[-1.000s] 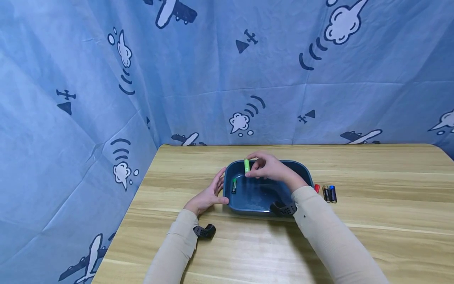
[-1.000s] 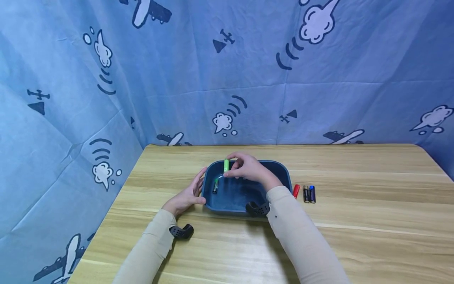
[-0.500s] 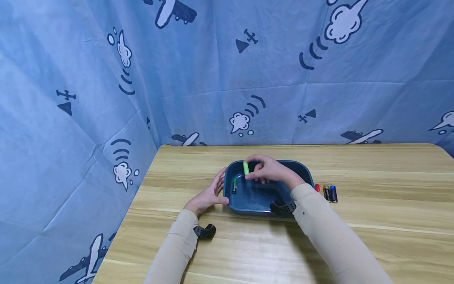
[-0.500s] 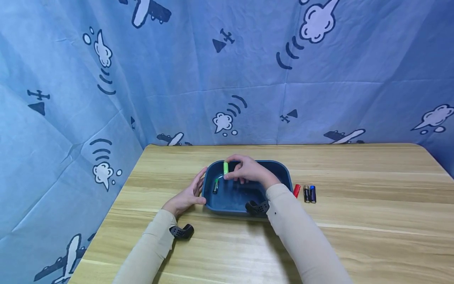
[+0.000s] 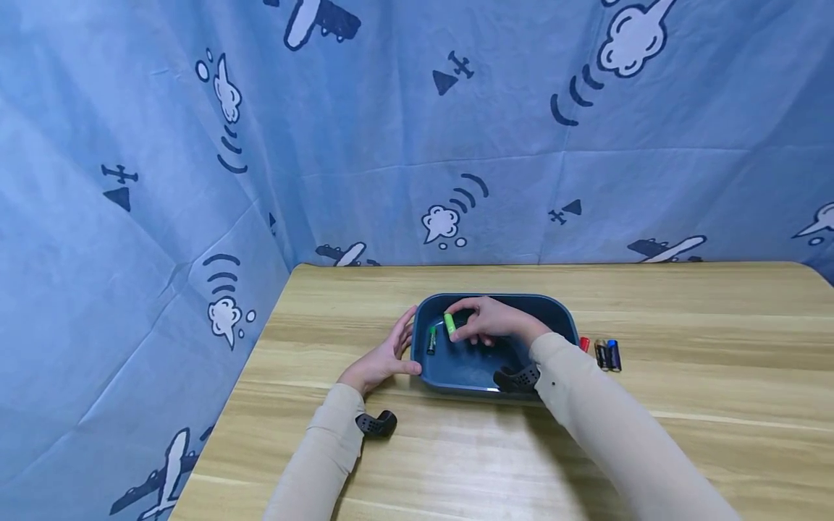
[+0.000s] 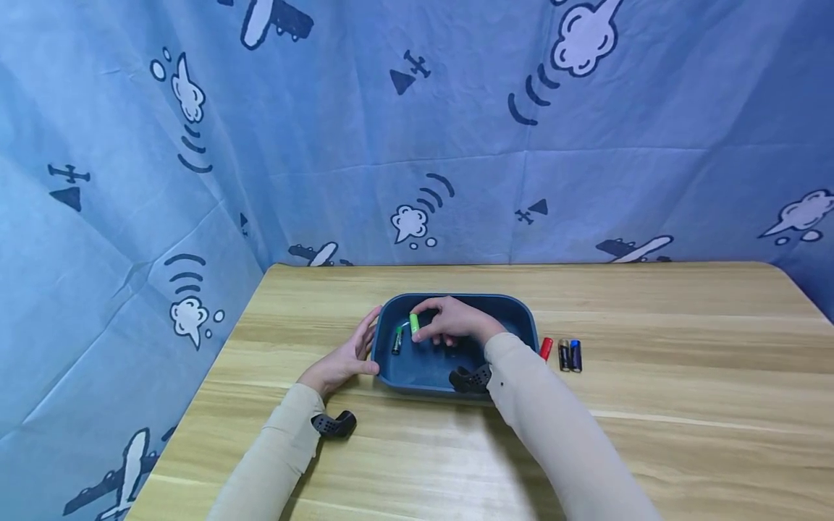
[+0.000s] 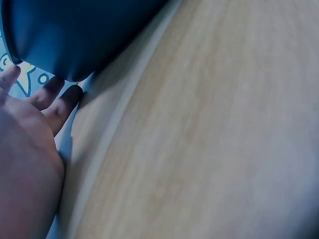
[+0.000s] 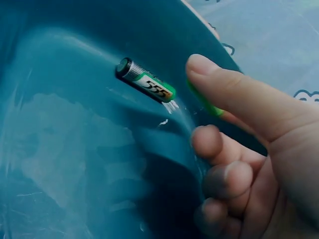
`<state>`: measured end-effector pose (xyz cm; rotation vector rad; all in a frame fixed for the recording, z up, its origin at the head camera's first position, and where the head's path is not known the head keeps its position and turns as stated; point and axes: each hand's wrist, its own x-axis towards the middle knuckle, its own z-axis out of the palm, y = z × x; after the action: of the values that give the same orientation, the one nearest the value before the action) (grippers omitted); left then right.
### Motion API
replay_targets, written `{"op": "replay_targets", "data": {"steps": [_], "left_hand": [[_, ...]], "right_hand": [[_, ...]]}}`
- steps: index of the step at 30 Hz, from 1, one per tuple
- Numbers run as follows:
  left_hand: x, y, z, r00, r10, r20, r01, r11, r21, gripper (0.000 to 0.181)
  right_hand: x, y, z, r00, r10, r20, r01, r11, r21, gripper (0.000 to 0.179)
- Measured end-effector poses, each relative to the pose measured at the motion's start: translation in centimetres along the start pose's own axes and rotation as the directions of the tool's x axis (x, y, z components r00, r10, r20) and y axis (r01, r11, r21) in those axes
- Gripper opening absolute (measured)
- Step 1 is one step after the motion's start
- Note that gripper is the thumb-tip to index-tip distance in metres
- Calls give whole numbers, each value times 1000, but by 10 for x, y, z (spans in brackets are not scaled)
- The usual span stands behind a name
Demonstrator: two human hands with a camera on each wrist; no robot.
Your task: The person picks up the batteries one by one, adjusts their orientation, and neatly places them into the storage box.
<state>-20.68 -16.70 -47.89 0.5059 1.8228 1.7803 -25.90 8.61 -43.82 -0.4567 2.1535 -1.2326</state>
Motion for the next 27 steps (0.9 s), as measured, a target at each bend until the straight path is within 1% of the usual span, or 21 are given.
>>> {"op": "replay_targets", "data": {"steps": [4,11,18,20,27], "left_hand": [[-2,1,1,1000,2,1,-2,1000,3,102],[-2,3,2,1000,1,8,-2,1000,3,98],[0,-2,1,1000,9,19,-9,1000,3,97],[0,-1,1,1000,10,20,-10,1000,3,97],[0,0,2,1000,7,16,-7,1000,0,95]], "right_hand": [[3,0,3,999,18,34,-18,1000,-9,54],[12,1,7,999,14,47,-11,998,-65,54],[13,4,8,996,79,52,-72,990,-118,53],[13,4,8,995,86,51,-79,988,-131,53],[14,6,8,998,53,26,-47,978,-203,55]]}}
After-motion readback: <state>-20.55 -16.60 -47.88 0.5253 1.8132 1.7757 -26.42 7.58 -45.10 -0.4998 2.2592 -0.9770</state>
